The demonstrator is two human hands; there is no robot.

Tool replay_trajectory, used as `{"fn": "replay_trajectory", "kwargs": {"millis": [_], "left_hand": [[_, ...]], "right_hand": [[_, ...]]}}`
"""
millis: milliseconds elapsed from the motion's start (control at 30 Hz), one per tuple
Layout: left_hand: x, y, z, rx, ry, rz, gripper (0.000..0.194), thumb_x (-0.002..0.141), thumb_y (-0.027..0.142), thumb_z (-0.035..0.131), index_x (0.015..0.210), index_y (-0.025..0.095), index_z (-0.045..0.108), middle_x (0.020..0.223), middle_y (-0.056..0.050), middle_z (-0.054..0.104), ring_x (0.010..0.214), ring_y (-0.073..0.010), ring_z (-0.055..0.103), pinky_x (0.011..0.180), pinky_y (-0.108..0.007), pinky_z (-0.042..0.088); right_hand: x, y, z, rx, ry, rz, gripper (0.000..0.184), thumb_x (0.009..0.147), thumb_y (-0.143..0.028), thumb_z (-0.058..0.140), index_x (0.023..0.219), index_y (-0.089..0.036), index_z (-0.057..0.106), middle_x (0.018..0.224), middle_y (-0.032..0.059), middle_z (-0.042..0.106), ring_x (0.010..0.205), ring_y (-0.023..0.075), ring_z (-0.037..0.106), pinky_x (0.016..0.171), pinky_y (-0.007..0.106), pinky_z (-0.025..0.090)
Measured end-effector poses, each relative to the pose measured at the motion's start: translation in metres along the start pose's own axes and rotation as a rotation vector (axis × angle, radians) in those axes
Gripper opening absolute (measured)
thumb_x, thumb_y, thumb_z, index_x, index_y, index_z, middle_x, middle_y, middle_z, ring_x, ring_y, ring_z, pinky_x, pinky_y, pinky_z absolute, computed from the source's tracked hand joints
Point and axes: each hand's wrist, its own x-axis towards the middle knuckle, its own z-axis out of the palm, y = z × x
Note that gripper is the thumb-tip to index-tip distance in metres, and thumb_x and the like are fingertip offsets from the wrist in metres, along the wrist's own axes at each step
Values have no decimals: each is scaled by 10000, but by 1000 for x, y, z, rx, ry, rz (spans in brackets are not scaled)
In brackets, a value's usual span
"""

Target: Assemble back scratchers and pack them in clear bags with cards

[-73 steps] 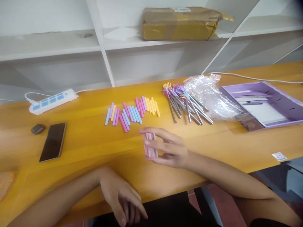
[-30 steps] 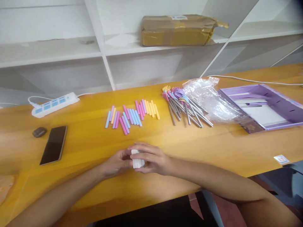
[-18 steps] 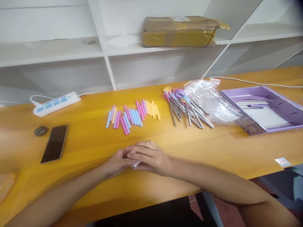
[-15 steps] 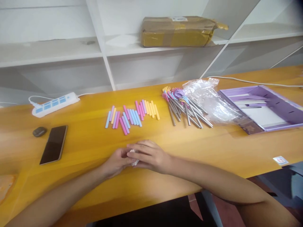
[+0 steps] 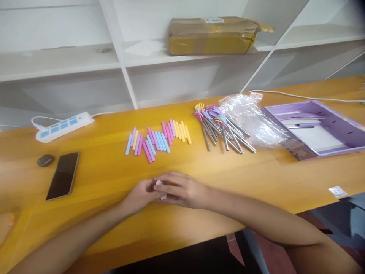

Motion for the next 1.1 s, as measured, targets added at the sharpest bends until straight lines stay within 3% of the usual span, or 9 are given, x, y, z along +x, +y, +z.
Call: {"fn": "replay_trajectory", "kwargs": {"millis": [67,133,267,333,500,567,733,900,1100], "left_hand": [[-1,2,-2,4,-31,5,375,865,466,878,1004,143,750,991,-69,787,931,-242,740,827,-321,578],[-3,5,-6,-7,-134,5,434,914,521,822,1119,147,744,1067,-102,799,968,-258,766,850,-348,602],[-8,16,-14,159,-569,-45,473,1058,570,603,1144,143,786,944,-136,833,851,-228,802,830,-331,615],[-9,21,-15,320,-686,-6,407,1073,512,607,1138,168,815,932,-128,846,855,-217,805,842,-303,603],[-10,25,-13,452,-677,93,326,1077,433,617,1172,200,824,991,-122,859,894,-227,808,848,-301,606],[-10,25,-13,457,-671,95,313,1077,414,616,1163,199,826,989,-123,858,891,-231,808,839,-303,606],[-10,23,-15,465,-664,104,292,1081,381,607,1164,199,820,985,-119,858,887,-227,805,848,-304,599],[-9,24,-15,458,-665,124,306,1082,405,603,1146,202,824,973,-124,856,884,-235,804,847,-312,598],[-8,25,-16,451,-659,103,326,1088,432,592,1140,202,818,976,-126,853,904,-233,798,885,-326,587]], "right_hand": [[2,0,-3,14,-4,4,356,1008,-264,743,1326,-112,692,1282,174,718,1153,209,707,1005,351,620],[3,0,-7,71,11,42,375,993,-270,765,1335,-132,699,1283,162,707,1161,201,703,1013,343,616],[-1,4,-13,212,129,158,434,979,-249,779,1396,-172,686,1363,161,655,1267,201,684,1076,338,599],[-5,10,-13,187,162,155,431,980,-223,773,1397,-157,686,1419,184,628,1320,219,667,1108,356,589],[-15,29,-6,57,-153,49,406,1034,-269,702,1421,-147,680,1390,176,679,1312,225,686,1099,367,610],[-16,32,-4,36,-201,48,413,1043,-290,690,1428,-143,673,1398,180,681,1320,237,684,1104,393,611],[-15,28,-5,50,-156,68,366,1036,-285,701,1362,-118,689,1365,188,698,1298,242,698,1085,402,623],[-12,29,-3,122,-145,106,347,1016,-290,726,1329,-143,700,1493,191,631,1351,240,675,1116,389,607],[-5,34,7,294,-39,148,239,982,-247,770,1197,-145,753,1319,166,712,1231,200,725,1049,321,621]]}}
